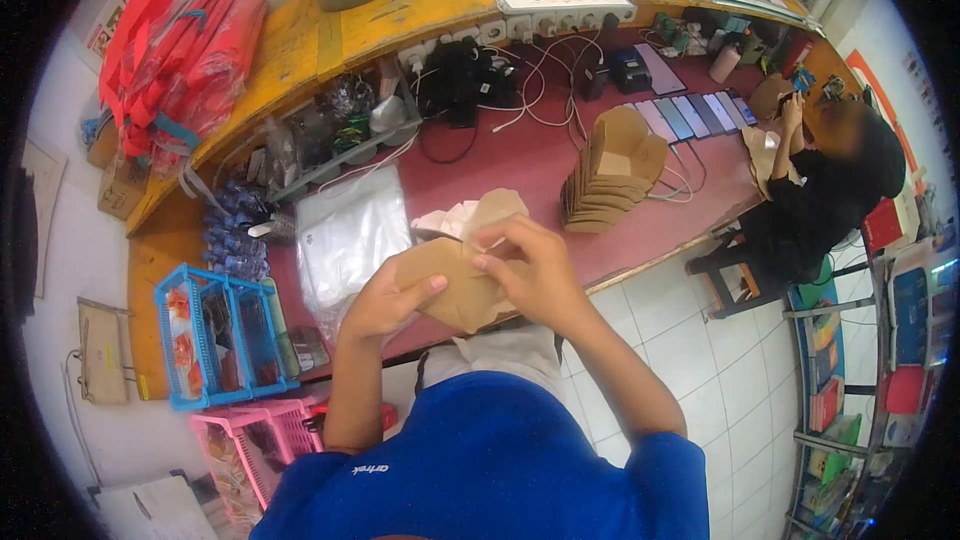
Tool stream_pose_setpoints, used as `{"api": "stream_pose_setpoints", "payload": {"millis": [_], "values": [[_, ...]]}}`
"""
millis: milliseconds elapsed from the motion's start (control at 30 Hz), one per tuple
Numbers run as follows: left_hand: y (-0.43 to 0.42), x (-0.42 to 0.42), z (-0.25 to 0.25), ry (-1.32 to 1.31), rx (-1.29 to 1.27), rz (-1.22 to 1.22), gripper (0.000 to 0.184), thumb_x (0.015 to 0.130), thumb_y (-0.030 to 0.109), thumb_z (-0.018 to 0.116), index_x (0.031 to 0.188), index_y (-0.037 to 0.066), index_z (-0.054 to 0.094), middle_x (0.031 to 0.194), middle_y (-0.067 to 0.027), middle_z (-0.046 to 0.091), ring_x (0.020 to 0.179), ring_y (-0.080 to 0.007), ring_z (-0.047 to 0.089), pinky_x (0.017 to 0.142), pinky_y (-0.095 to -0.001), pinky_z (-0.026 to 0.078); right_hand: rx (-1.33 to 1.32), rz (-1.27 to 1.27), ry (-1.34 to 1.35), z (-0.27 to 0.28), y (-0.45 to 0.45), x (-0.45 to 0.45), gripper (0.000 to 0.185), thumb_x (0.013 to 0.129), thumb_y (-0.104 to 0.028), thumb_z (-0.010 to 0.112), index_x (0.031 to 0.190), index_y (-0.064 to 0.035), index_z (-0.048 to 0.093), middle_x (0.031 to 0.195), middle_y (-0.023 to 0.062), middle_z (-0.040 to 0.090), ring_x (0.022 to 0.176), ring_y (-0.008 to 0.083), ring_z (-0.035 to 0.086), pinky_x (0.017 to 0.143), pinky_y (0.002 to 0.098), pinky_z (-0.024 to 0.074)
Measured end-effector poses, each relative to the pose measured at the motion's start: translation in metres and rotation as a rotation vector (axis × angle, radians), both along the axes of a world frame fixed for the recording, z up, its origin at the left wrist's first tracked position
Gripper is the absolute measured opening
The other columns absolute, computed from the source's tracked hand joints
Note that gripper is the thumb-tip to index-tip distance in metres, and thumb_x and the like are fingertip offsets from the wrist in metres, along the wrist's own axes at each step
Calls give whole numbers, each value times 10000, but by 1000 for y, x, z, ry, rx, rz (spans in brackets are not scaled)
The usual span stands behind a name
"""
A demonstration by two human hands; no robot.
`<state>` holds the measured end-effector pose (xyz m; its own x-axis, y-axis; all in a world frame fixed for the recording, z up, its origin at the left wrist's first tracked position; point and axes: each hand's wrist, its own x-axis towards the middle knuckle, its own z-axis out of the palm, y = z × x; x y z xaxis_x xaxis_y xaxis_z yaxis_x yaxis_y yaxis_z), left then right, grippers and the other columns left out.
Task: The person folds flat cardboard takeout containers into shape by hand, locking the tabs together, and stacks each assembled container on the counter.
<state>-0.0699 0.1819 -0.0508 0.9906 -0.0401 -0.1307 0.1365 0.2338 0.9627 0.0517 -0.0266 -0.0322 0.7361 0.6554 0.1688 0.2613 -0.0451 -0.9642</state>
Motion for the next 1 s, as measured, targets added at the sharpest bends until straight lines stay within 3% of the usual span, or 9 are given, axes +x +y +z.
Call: {"api": "stream_pose_setpoints", "payload": {"millis": [100, 333, 600, 767, 833, 900, 933, 1000], "values": [[2, 2, -3, -34, -36, -36, 406, 1060, 136, 633, 1423, -38, 580, 1317, -86, 678, 1210, -153, 628, 1061, -323, 501, -66, 94, 194, -4, 0, 10, 156, 929, -44, 800, 1054, 31, 744, 995, 49, 725, 895, 118, 690, 825, 294, 557], [-3, 3, 5, 12, 15, -16, 428, 1039, 106, 662, 1417, -68, 561, 1293, -101, 677, 1181, -161, 636, 1031, -322, 515, -78, 80, 51, -7, 1, 7, 145, 902, -63, 833, 944, 21, 722, 919, 47, 718, 831, 110, 672, 760, 278, 534], [-4, 4, -1, -17, 121, 5, 408, 1046, 90, 640, 1420, -57, 570, 1299, -98, 680, 1182, -153, 634, 1038, -322, 512, -137, -177, -434, -8, 13, -18, 147, 839, 10, 797, 933, 43, 689, 839, 137, 636, 748, 263, 638, 698, 347, 513], [2, 3, -13, -44, 221, 80, 311, 1004, 78, 642, 1294, -34, 650, 1144, -100, 714, 1079, -165, 659, 961, -333, 535, -92, -132, -344, -15, 15, -16, 165, 844, -8, 807, 925, 39, 672, 874, 147, 629, 760, 292, 651, 701, 388, 525], [7, 2, -18, -50, 236, 49, 352, 1014, 78, 652, 1342, -45, 619, 1222, -99, 698, 1129, -158, 644, 990, -320, 522, -96, -126, -318, -20, 16, -18, 175, 845, -16, 812, 934, 37, 670, 883, 148, 627, 763, 300, 652, 703, 395, 525], [8, 3, -12, -58, 261, 11, 397, 1024, 77, 663, 1390, -55, 589, 1300, -99, 682, 1179, -151, 629, 1019, -307, 509, -45, -163, -471, -26, 19, -23, 183, 845, -22, 816, 962, 25, 683, 904, 147, 635, 787, 312, 649, 709, 400, 521], [4, 1, -4, -93, 307, 50, 354, 1013, 68, 673, 1344, -50, 624, 1244, -90, 704, 1138, -141, 643, 988, -313, 522, -44, -167, -466, -27, 18, -27, 183, 845, -22, 816, 962, 25, 683, 904, 147, 635, 787, 312, 649, 709, 400, 521], [-1, -5, 6, -132, 354, 88, 313, 1003, 58, 684, 1298, -44, 659, 1189, -81, 725, 1097, -132, 656, 958, -318, 535, 5, -204, -714, -26, 16, -32, 187, 848, -34, 824, 983, 9, 702, 910, 152, 638, 829, 319, 649, 714, 384, 515]]}}
